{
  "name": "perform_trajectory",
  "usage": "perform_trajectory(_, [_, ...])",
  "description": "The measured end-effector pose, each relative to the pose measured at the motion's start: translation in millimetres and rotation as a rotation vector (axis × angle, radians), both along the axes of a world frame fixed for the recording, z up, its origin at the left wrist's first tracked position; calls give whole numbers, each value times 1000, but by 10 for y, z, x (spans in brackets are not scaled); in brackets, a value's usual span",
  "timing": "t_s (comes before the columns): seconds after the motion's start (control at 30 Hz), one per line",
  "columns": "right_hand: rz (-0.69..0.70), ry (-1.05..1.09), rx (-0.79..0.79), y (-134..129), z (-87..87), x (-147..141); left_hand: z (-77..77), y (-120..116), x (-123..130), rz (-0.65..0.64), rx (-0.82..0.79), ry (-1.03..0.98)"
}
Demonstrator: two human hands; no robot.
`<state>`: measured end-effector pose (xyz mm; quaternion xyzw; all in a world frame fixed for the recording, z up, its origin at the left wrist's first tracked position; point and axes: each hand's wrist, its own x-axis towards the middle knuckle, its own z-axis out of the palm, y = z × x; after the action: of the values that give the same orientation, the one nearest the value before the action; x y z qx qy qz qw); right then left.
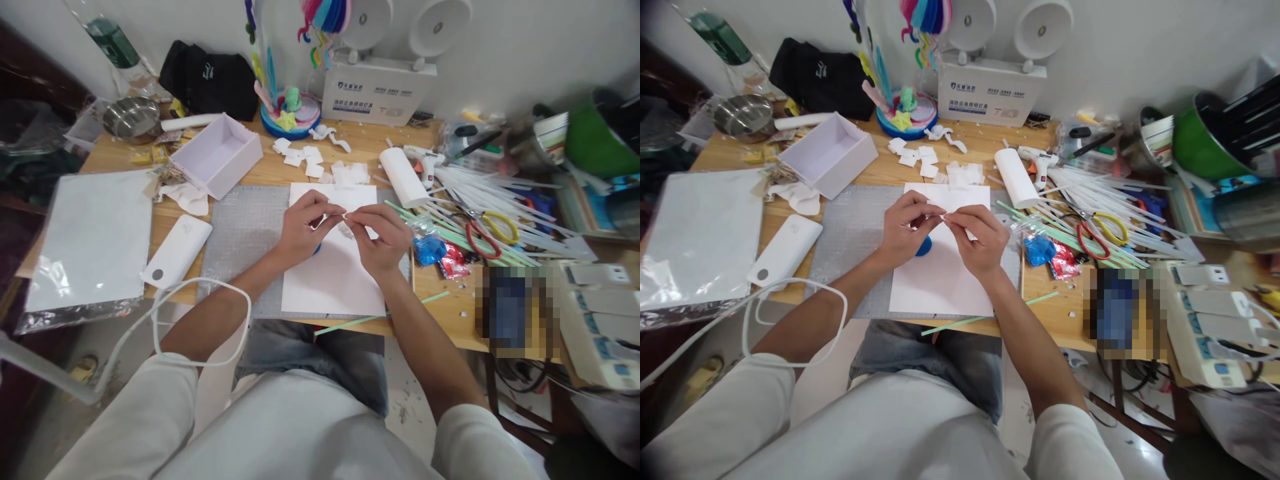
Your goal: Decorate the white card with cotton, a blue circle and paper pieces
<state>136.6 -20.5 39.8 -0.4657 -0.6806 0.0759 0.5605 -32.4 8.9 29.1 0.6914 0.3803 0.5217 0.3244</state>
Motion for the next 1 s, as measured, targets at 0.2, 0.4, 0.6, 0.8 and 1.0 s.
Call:
perform_trajectory(0.2, [-16, -17, 92, 38, -39, -1, -49, 37, 17, 14, 183, -7])
perform_trajectory(0.4, [-17, 2, 111, 52, -53, 6, -57, 37, 32, 12, 270, -18])
perform_trajectory(0.6, [-6, 30, 113, 54, -45, 3, -37, 25, 38, -12, 310, -27])
perform_trajectory(0.8, [11, 53, 65, 54, -54, 13, -54, 30, 36, -11, 316, -11])
perform_trajectory(1.0, [-77, 290, -119, -29, -60, -65, -97, 41, 37, 110, 350, 36])
